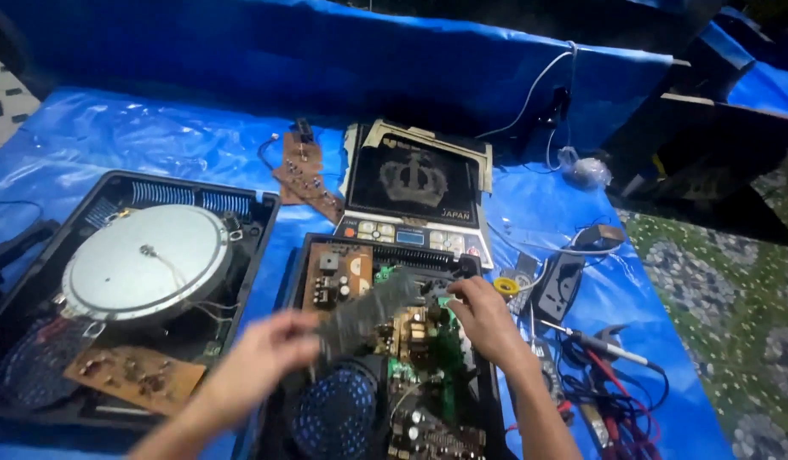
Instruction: Repairing an induction cooker by connecting internal wiring harnesses and installing circuit boards.
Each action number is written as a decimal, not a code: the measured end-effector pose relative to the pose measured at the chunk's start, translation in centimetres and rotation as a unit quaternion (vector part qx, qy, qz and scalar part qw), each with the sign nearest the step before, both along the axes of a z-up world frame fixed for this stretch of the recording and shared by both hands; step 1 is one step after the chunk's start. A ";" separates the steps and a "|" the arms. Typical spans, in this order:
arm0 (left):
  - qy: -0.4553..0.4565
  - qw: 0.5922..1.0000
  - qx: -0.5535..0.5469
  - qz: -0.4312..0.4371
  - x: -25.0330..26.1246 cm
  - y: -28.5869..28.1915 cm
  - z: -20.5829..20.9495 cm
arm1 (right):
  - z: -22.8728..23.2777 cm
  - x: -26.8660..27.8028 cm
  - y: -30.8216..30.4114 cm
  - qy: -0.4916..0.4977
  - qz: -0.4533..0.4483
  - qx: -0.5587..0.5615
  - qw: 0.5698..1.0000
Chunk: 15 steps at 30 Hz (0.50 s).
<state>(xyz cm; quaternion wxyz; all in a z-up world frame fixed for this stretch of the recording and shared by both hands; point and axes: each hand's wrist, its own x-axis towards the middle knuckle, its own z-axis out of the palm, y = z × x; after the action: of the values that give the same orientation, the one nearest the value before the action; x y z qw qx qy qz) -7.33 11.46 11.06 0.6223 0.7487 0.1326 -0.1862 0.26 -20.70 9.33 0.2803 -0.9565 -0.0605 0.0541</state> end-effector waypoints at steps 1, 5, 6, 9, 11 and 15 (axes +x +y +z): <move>0.001 1.000 0.001 0.000 -1.9 -0.3 -1.2 | 0.9 -1.0 0.4 0.001 0.000 0.001 1.000; 0.083 0.996 -0.007 0.040 -8.2 -1.6 -5.8 | 1.9 -4.4 1.9 0.010 0.089 0.047 0.995; 0.057 0.995 0.037 0.071 -9.2 -1.9 -6.7 | 1.6 -5.0 2.4 0.010 0.135 0.048 0.990; 0.031 0.992 0.093 0.078 -11.1 -2.7 -6.7 | 3.3 -7.8 5.3 0.150 0.143 0.008 0.978; -0.013 0.991 0.072 0.113 -12.0 -3.4 -8.3 | 2.9 -9.0 6.5 0.165 0.160 -0.019 0.973; -0.082 0.974 0.034 0.210 -13.3 -4.1 -10.2 | 3.2 -10.0 7.6 0.198 0.187 -0.056 0.960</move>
<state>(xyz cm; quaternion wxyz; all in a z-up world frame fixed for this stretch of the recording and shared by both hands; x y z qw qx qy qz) -20.60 7.38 0.82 0.6302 0.7375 0.2422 0.0152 -9.73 -13.10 12.48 0.2177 -0.9123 -0.1787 0.2973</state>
